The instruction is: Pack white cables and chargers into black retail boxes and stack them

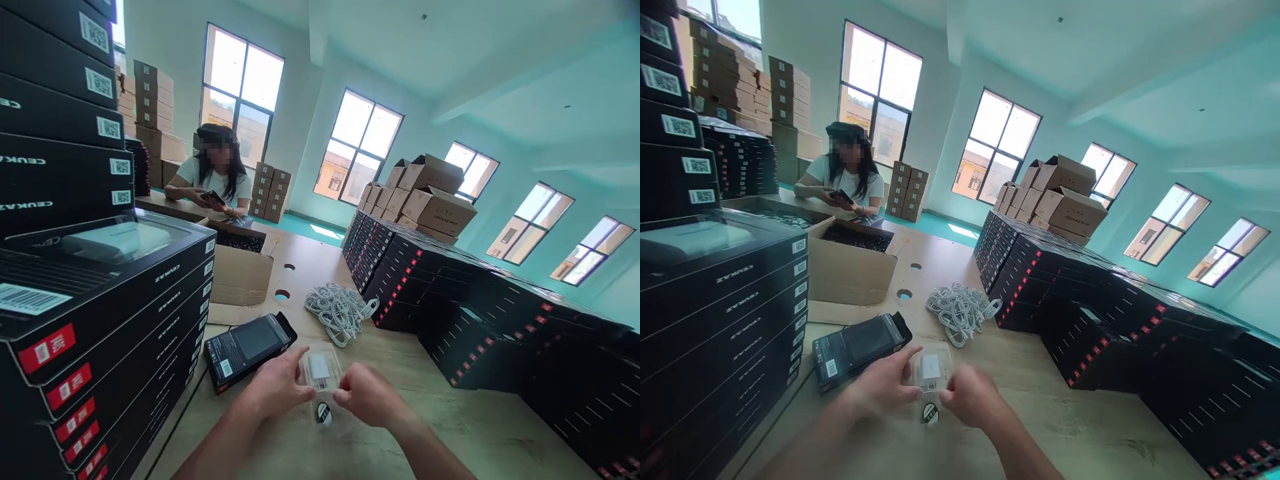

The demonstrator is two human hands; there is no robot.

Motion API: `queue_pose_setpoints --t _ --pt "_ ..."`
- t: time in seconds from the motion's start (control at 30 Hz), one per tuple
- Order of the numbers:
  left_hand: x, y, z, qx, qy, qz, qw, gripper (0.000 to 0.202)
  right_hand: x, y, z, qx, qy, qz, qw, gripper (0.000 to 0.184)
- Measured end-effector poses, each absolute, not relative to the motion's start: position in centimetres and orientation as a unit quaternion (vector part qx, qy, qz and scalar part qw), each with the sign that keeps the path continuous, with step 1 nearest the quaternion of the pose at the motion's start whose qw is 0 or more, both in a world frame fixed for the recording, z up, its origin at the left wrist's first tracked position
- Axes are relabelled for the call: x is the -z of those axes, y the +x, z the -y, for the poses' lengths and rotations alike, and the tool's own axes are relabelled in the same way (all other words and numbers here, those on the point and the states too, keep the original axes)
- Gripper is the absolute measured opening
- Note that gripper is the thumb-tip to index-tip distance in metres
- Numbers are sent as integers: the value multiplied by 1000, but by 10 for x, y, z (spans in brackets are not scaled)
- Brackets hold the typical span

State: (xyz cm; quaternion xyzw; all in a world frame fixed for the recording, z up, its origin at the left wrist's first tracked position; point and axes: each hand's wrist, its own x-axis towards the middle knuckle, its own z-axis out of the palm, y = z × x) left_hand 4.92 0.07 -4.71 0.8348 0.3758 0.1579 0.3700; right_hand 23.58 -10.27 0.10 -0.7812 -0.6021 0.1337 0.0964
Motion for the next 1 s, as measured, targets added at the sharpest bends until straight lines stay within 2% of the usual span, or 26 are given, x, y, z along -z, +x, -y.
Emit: queue_pose_setpoints --t 0.2,0.33,0.37,0.5,0.6,0.7,0.9,0.93,1.0 --pt "40 44 2 -139 841 -357 382 88 -7 293 51 4 -813 540 217 30" --pt "32 40 4 -132 841 -356 386 86 2 306 26 29 -800 537 266 15" --pt "30 40 4 -136 834 -359 396 85 3 307 25 37 -791 541 283 17" --pt "23 45 4 -270 759 -380 453 72 3 302 42 62 -744 568 346 31" --pt "23 54 5 -383 680 -353 516 69 6 288 65 67 -666 645 370 33" --pt "25 62 9 -353 658 -289 598 63 18 270 84 91 -591 697 395 31" --pt "20 69 24 -248 599 -256 717 60 29 259 98 125 -571 628 514 22" --pt "18 70 26 -238 599 -254 721 60 28 259 98 118 -580 594 545 23" --pt "12 72 29 -248 635 -259 684 58 27 259 97 60 -607 497 617 38"
